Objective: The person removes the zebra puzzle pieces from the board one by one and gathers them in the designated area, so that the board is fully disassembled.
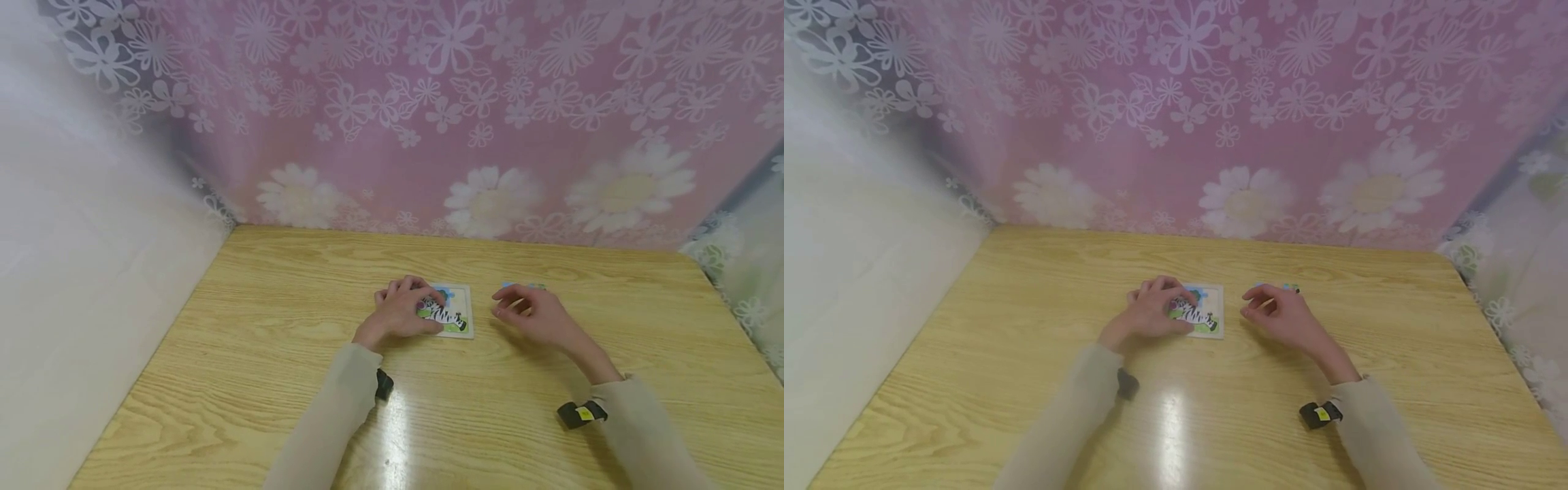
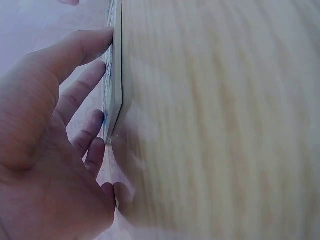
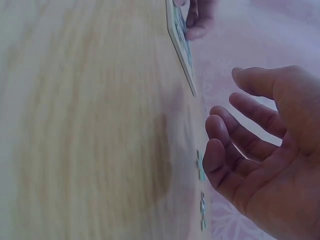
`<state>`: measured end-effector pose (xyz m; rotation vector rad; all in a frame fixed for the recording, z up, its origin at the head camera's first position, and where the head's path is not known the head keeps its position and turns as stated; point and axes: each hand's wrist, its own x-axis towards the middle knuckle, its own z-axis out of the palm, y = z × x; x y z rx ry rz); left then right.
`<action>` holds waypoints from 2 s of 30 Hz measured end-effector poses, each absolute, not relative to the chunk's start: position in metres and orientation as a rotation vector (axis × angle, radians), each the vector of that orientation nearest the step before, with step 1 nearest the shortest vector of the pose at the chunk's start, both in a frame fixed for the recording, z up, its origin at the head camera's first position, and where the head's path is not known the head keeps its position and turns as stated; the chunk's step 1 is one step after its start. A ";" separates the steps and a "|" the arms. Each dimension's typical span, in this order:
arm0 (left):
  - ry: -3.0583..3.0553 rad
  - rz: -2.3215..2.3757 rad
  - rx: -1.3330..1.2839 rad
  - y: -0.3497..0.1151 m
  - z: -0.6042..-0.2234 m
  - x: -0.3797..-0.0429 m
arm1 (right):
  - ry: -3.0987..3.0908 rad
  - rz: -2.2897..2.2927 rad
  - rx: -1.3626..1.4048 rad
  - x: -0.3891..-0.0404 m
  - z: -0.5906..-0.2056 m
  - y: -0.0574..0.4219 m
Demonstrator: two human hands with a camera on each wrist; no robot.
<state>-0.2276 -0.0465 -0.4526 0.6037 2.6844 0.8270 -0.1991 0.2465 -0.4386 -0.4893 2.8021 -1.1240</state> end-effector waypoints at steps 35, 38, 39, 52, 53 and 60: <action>2.689 0.832 0.575 -0.044 -0.452 -0.228 | 2.761 -0.937 -0.586 -0.207 -0.453 0.193; 2.688 0.834 0.572 -0.044 -0.452 -0.228 | 2.724 -0.973 -0.576 -0.209 -0.453 0.191; 2.687 0.836 0.572 -0.044 -0.452 -0.228 | 2.711 -0.987 -0.570 -0.210 -0.453 0.191; 2.700 0.821 0.524 -0.040 -0.448 -0.227 | 2.673 -1.054 -0.490 -0.210 -0.451 0.188; 2.701 0.821 0.517 -0.040 -0.448 -0.227 | 2.671 -1.065 -0.488 -0.210 -0.451 0.188; 2.702 0.817 0.500 -0.039 -0.447 -0.226 | 2.641 -1.154 -0.477 -0.207 -0.453 0.190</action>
